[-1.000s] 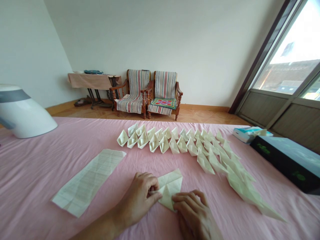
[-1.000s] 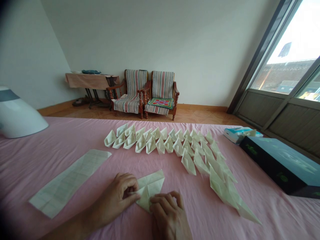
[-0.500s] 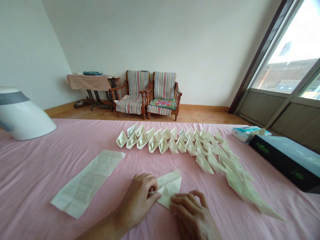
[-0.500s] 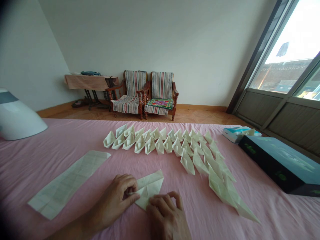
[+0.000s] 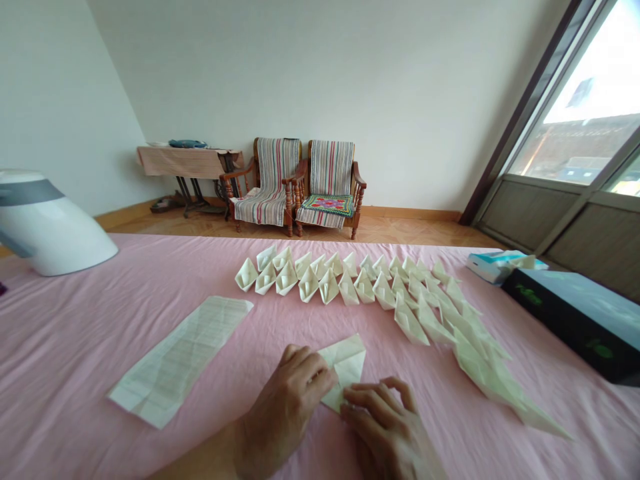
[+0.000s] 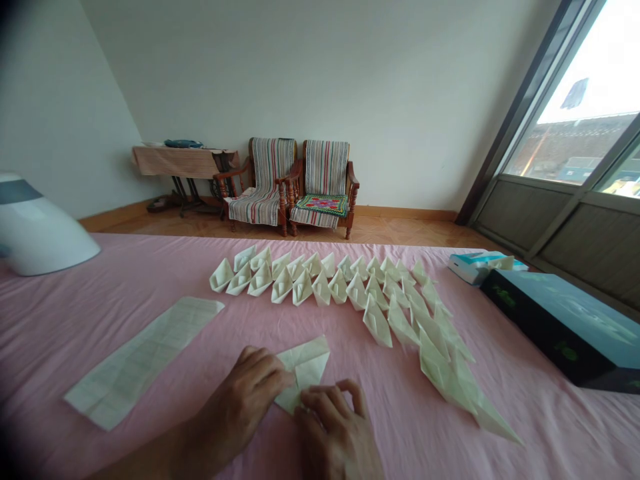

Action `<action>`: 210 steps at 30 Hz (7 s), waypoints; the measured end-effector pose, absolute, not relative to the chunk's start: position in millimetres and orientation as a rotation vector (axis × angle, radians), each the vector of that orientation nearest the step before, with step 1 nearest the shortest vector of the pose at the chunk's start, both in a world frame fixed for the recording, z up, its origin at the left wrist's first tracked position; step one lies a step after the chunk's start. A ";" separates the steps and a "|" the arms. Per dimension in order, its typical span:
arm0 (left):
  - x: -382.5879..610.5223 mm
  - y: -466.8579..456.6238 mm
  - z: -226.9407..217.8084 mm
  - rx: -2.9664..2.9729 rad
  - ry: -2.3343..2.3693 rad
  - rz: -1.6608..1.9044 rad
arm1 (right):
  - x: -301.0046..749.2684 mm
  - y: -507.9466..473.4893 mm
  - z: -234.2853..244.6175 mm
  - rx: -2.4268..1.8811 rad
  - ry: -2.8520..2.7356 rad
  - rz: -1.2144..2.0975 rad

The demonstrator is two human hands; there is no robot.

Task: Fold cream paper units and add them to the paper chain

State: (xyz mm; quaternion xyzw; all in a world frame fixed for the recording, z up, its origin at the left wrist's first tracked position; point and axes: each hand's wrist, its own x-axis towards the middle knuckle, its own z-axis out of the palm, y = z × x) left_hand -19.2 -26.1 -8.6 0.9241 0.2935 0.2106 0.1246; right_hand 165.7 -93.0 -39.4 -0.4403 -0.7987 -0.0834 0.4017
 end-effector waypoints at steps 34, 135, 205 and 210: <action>-28.3 -12.2 -2.2 2.492 0.844 0.524 | 158.9 -98.4 -46.8 -1.024 -2.138 -0.542; -19.0 -9.6 -7.1 2.329 1.190 0.542 | 166.6 -105.6 -54.0 -1.104 -2.178 -0.606; -30.5 -17.4 -5.2 2.420 1.155 0.674 | 187.9 -20.5 -18.4 -1.640 -1.887 0.560; -29.6 -17.3 -4.7 2.412 1.093 0.688 | 186.0 -22.1 -16.2 -1.615 -1.877 0.598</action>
